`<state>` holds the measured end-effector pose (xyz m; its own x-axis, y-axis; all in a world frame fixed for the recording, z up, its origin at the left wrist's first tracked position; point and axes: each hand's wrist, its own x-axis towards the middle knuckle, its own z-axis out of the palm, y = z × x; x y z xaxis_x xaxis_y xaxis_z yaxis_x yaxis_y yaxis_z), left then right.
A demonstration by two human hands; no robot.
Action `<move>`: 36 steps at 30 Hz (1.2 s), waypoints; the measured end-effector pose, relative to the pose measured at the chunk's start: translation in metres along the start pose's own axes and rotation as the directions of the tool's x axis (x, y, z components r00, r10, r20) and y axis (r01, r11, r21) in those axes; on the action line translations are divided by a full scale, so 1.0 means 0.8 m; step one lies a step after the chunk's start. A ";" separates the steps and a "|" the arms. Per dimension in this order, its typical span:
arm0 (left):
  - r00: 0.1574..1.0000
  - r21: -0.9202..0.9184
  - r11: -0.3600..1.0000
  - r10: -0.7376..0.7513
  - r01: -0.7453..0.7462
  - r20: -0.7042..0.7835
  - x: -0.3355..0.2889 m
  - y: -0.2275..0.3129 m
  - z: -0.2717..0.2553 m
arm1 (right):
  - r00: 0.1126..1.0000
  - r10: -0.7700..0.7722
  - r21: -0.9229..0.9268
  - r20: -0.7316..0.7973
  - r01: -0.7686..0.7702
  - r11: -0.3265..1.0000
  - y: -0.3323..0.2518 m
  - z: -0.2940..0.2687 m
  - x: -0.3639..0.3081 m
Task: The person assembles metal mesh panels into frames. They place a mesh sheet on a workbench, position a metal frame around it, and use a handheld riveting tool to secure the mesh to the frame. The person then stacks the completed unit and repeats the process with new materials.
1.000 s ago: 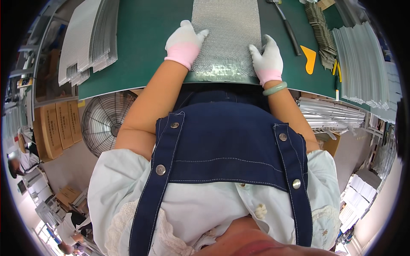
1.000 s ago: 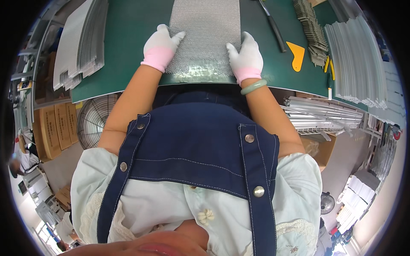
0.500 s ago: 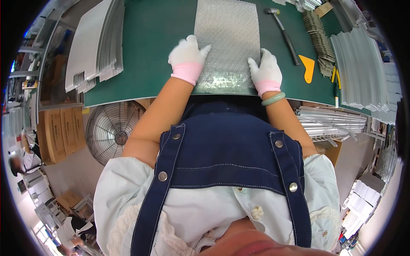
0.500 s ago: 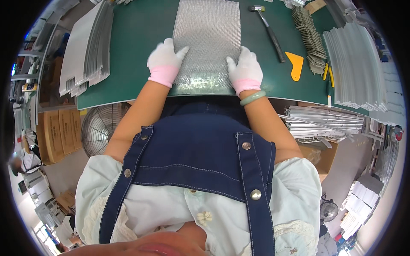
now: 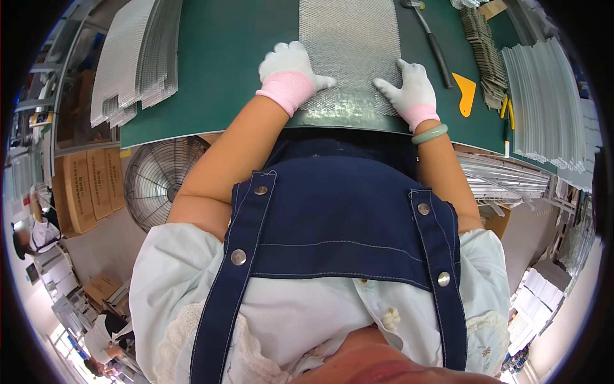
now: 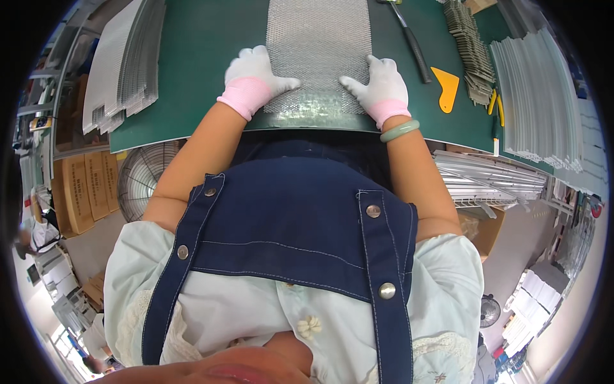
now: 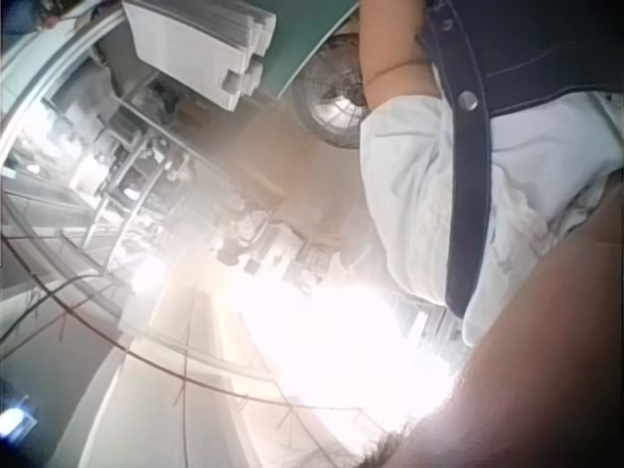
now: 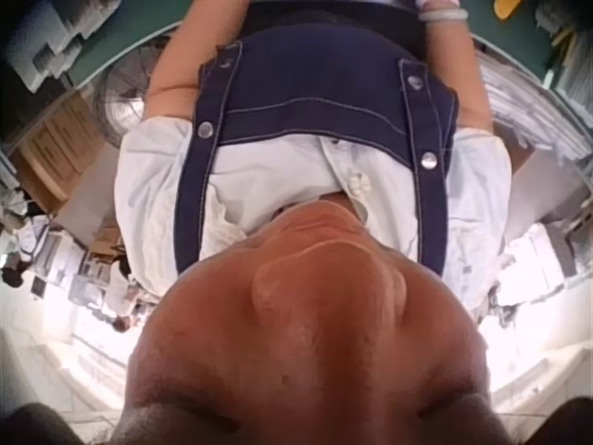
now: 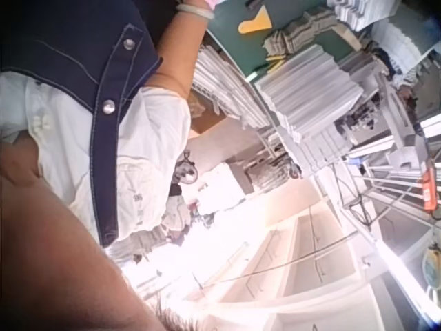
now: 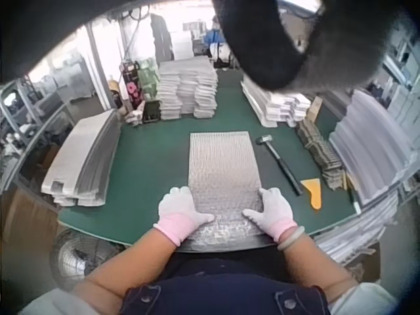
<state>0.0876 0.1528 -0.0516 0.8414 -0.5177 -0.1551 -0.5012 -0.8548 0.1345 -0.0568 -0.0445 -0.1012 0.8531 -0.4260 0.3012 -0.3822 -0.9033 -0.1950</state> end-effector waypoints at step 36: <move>0.768 -0.070 0.802 0.537 -0.593 -0.349 -0.132 0.010 0.041 | 0.647 0.739 -0.344 0.187 -0.662 0.666 0.304 -0.115 0.012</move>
<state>-0.0122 0.1996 -0.0659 0.4472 -0.8446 0.2944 -0.8868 -0.3759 0.2687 -0.1742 -0.2725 -0.0603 0.3357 -0.9338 -0.1238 -0.9414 -0.3373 -0.0082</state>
